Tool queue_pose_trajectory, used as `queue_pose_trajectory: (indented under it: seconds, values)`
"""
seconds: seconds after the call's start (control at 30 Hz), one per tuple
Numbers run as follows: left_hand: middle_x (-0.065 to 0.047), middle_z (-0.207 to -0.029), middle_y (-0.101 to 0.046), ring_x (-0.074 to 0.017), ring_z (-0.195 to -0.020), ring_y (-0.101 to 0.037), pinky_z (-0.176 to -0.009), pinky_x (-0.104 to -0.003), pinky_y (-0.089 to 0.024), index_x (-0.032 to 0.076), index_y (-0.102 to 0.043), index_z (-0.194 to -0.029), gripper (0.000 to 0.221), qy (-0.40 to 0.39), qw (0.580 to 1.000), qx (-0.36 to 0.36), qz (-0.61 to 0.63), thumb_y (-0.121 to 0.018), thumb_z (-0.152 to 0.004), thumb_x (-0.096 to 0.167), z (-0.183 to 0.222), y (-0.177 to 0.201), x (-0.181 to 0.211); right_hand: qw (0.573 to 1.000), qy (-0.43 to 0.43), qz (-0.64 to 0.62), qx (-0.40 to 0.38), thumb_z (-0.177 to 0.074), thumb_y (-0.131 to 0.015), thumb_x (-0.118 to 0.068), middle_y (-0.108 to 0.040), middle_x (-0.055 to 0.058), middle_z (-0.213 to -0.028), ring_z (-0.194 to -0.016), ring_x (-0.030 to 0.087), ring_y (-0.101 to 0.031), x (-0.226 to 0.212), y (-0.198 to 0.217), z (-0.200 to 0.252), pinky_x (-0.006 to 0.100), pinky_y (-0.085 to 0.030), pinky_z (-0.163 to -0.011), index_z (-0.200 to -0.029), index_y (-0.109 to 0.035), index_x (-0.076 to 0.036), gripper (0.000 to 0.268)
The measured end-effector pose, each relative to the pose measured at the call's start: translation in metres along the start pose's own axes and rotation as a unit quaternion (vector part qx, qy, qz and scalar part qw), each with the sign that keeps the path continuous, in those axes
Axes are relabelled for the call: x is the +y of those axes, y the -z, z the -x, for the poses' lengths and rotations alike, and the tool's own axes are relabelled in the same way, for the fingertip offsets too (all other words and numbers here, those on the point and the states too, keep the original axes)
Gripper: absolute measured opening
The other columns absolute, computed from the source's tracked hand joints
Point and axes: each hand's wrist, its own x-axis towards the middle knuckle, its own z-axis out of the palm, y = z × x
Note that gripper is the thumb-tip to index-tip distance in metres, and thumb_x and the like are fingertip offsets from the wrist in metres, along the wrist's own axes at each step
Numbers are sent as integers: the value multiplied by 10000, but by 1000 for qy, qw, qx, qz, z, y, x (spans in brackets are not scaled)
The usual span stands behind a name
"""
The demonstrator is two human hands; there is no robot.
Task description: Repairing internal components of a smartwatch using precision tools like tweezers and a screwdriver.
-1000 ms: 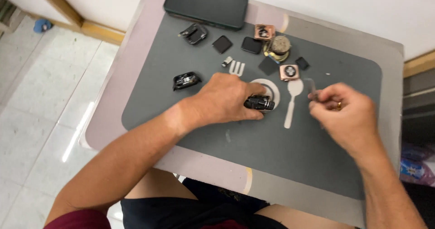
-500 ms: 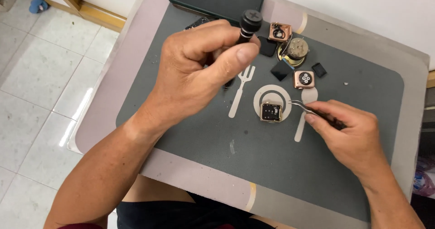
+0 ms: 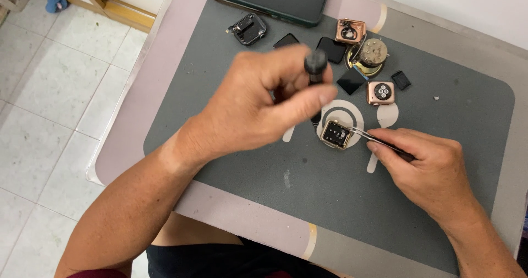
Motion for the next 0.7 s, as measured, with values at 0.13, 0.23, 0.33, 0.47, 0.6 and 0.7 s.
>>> queue_pose_trajectory:
  seconds: [0.13,0.23,0.33,0.47,0.6,0.7]
  values:
    - [52,-686,-494,-85,-583,-410,-573,-250,-355,113,-621,-953,81,-16,997,-44,-60,-662,-1023,117,2,-11,-7,999,34,17,3,-877,-835,-16,-784,71,-959,-794,158,-721,1,0,2,278,-537,-734,-1059,-802,-42,187]
    - [47,-694,-528,-102,-592,-435,-591,-259,-379,129,-622,-954,86,3,994,-72,-80,-657,-1018,176,2,-15,-8,998,57,39,2,-909,-815,-30,-734,46,-865,-727,179,-675,6,-1,5,305,-506,-694,-1069,-797,-55,162]
    - [51,-710,-544,-109,-603,-454,-602,-258,-393,130,-622,-983,100,9,991,-94,-90,-637,-1030,217,2,-17,-8,991,93,94,4,-965,-801,-70,-658,4,-761,-642,180,-586,10,1,6,315,-455,-626,-1077,-803,-84,113]
    - [51,-764,-590,-113,-619,-507,-633,-256,-425,130,-615,-1049,118,9,989,-100,-107,-619,-1042,247,3,-18,-11,978,133,161,23,-1000,-828,-110,-673,-11,-813,-670,188,-599,14,1,5,306,-465,-626,-1091,-834,-119,92]
    - [53,-747,-592,-121,-609,-516,-625,-264,-428,135,-616,-1057,132,15,988,-107,-113,-617,-1040,266,2,-19,-13,973,145,178,22,-1012,-820,-121,-681,-16,-830,-673,188,-599,17,1,4,306,-463,-622,-1100,-838,-126,90]
    - [43,-798,-603,-131,-640,-533,-657,-275,-429,139,-604,-1075,131,15,988,-111,-108,-604,-1045,267,2,-19,-13,973,145,181,15,-1013,-814,-134,-667,-8,-836,-720,206,-631,19,0,3,327,-476,-647,-1090,-827,-133,79]
